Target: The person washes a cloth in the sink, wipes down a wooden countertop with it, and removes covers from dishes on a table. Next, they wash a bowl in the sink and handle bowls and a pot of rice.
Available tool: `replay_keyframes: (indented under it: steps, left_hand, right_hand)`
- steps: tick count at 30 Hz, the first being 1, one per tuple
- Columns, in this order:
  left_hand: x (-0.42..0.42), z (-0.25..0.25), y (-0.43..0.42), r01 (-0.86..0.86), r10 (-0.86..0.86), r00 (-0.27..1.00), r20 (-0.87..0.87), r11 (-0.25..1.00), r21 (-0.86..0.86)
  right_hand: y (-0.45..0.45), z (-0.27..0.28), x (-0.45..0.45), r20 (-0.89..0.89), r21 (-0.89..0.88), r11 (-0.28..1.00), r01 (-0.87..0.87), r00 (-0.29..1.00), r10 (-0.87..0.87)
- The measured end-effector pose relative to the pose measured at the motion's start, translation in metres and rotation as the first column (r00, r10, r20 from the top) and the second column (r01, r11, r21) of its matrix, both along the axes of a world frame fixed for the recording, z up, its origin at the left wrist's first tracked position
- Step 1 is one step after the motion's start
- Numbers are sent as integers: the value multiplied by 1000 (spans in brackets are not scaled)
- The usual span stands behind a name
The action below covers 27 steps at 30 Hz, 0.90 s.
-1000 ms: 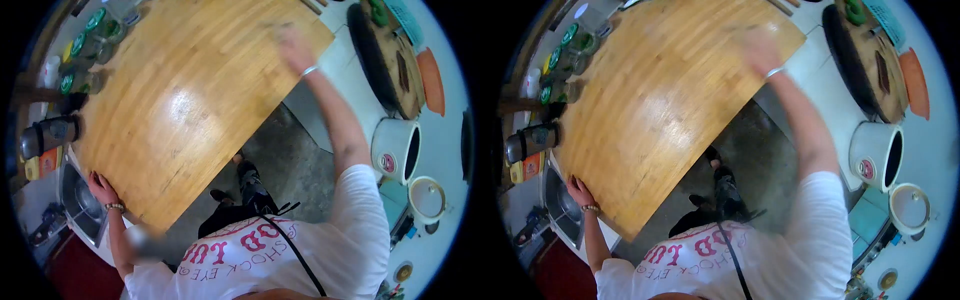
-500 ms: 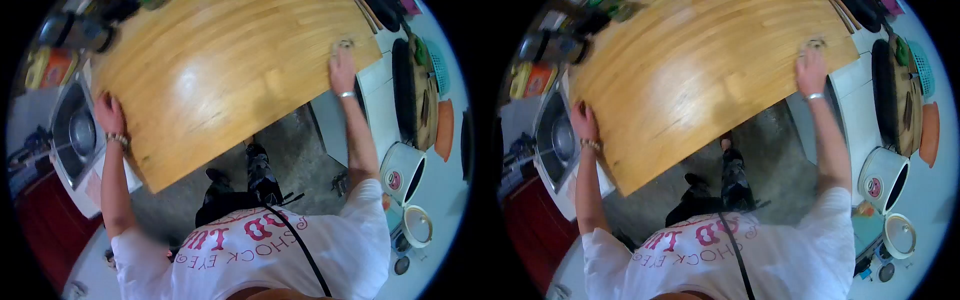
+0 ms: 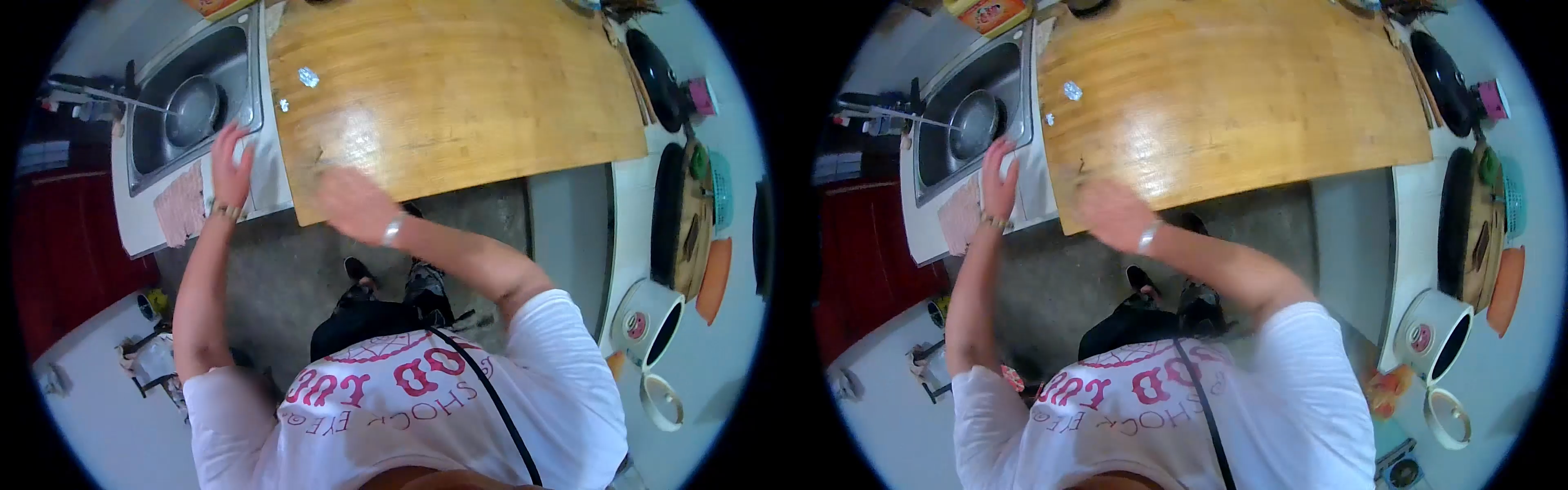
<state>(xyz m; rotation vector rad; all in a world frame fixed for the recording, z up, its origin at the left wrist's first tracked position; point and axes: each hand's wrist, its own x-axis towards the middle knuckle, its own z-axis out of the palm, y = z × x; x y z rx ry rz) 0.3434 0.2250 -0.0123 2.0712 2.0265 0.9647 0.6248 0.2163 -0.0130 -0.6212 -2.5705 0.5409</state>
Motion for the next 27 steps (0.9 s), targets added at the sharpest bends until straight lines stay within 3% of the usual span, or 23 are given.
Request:
replay_keyframes:
  steps: [1, 2, 3, 4, 5, 6, 7, 8, 9, 10, 11, 13, 14, 15, 16, 18, 19, 20, 23, 24, 26, 27]
  left_hand:
    - [-18, 4, -32, -40, 40, 999, 6, 998, -42]
    - [-40, 3, -66, -100, 89, 990, -110, 990, -103]
    - [-68, -7, -104, -207, 232, 968, 97, 954, -217]
    - [-66, 3, -143, -353, 365, 931, 16, 910, -218]
    - [-75, 6, -184, -394, 375, 918, -128, 894, -211]
    - [-82, -3, -227, -455, 446, 890, -90, 869, -193]
    - [-92, -23, -278, -536, 542, 839, -41, 815, -221]
    - [-98, -46, -333, -645, 685, 728, 1, 686, -337]
    - [-87, -65, -380, -702, 762, 646, 36, 612, -363]
    - [-70, -74, -413, -751, 831, 551, 69, 531, -392]
    - [-41, -69, -424, -778, 857, 516, -16, 460, -428]
    - [-8, -68, -444, -807, 873, 473, -116, 377, -454]
    - [1, -92, -461, -821, 940, 339, -49, 270, -502]
    - [10, -111, -470, -813, 981, 192, 12, 166, -559]
    - [19, -123, -467, -813, 923, 381, 48, 360, -457]
    - [39, -127, -430, -754, 908, 390, 156, 412, -512]
    - [45, -113, -385, -689, 957, 199, 213, 291, -664]
    - [43, -123, -365, -662, 945, 261, 197, 323, -676]
    - [48, -118, -285, -617, 881, 420, 218, 453, -644]
    - [53, -96, -262, -625, 882, 417, 218, 452, -637]
    - [56, -58, -224, -471, 680, 688, 254, 685, -557]
    - [50, -60, -230, -476, 680, 687, 257, 688, -548]
  right_hand:
    - [21, 22, 27, 228, -125, 992, 17, 974, 12]
    - [34, -4, 68, 126, 34, 985, 169, 977, -172]
    - [48, -1, 115, 192, 120, 922, 369, 902, -386]
    - [68, -1, 164, 209, 159, 850, 501, 825, -525]
    - [90, -4, 223, 250, 244, 747, 618, 705, -664]
    - [113, -6, 286, 284, 361, 629, 689, 561, -777]
    - [137, -8, 348, 294, 499, 500, 708, 405, -866]
    - [166, -32, 422, 128, 622, 333, 709, 328, -936]
    - [196, -56, 511, 370, 749, 491, 445, 333, -867]
    - [219, -66, 525, 189, 725, 197, 660, 84, -978]
    - [243, -74, 530, 47, 621, -131, 772, -203, -978]
    - [307, -82, 536, 459, 686, 441, 579, 127, -879]
    - [319, -67, 467, 182, 477, 267, 838, 203, -962]
    - [324, -12, 364, 553, 420, 403, 813, 123, -824]
    - [353, -67, 353, 225, 421, 511, 750, 459, -859]
    - [345, -38, 198, 178, 322, 712, 624, 698, -693]
    - [325, -23, 128, 137, 235, 806, 543, 802, -581]
    - [299, -10, 66, 98, 140, 889, 437, 887, -451]
    - [186, 1, -49, 44, -126, 992, -3, 999, 9]
    - [152, -22, -65, 100, -122, 967, -222, 967, 235]
    - [93, -2, -29, -157, -34, 924, -382, 915, 372]
    - [90, 2, -7, -70, 18, 852, -523, 850, 523]
